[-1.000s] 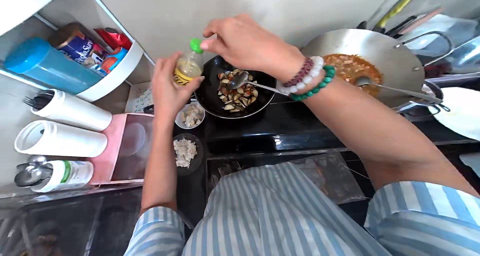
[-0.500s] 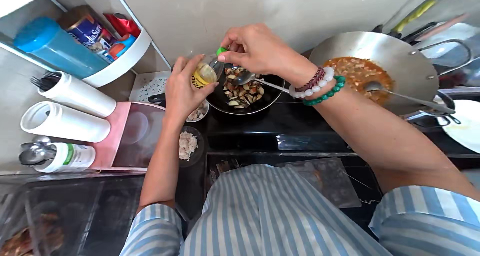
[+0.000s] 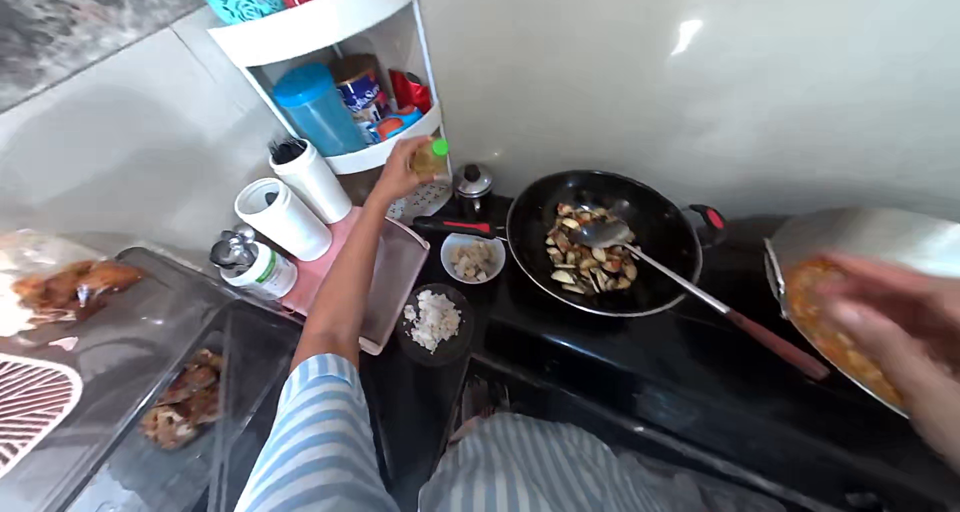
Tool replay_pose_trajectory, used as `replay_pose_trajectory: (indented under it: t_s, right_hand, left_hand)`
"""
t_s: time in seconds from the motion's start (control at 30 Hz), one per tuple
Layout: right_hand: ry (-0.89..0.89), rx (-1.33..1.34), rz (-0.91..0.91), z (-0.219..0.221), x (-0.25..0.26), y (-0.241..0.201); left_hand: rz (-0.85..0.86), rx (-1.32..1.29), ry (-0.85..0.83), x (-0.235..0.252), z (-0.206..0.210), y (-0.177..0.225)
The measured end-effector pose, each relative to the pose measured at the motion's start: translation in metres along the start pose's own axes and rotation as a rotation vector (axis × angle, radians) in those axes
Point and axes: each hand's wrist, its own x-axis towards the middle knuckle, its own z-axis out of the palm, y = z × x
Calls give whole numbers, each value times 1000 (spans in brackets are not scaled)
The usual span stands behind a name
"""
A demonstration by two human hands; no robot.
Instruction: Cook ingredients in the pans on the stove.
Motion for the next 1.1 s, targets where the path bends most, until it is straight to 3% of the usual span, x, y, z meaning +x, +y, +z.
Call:
replay_pose_trajectory:
  t_s: [0.1,0.23,0.37,0.47,0.57,0.67,0.77,0.9,1.0,1.1]
  right_hand:
    - [-15,-19,118,8,-38,14]
    - [15,1,259,22,-83,17]
    - [4,-57,390,28,-111,0]
    - [-2,-94,457,28,-126,-9]
    - [-20,-123,553,26,-134,-18]
    - [-74,-190,627,23,-142,-26]
    - [1,-295,579,26,-155,-20]
    - [245,-198,519,29,-159,-5]
    - [350,-96,433,38,-153,2]
    - [311,126,306,57,-144,9]
  left_hand:
    - [-132,42,15,0,21,-63]
    - [-470,4,140,-2,62,-126]
    - [-803,-8,251,5,81,-151]
    - [-999,70,189,13,91,-165]
    - [-1100,108,174,22,97,-173]
    - [-1075,67,92,16,89,-184]
    - [-966,-69,21,3,61,-139]
    - [-784,-187,166,-20,11,-70]
    - [-453,-302,482,-61,-1,25]
    - [1,-367,932,-105,38,131]
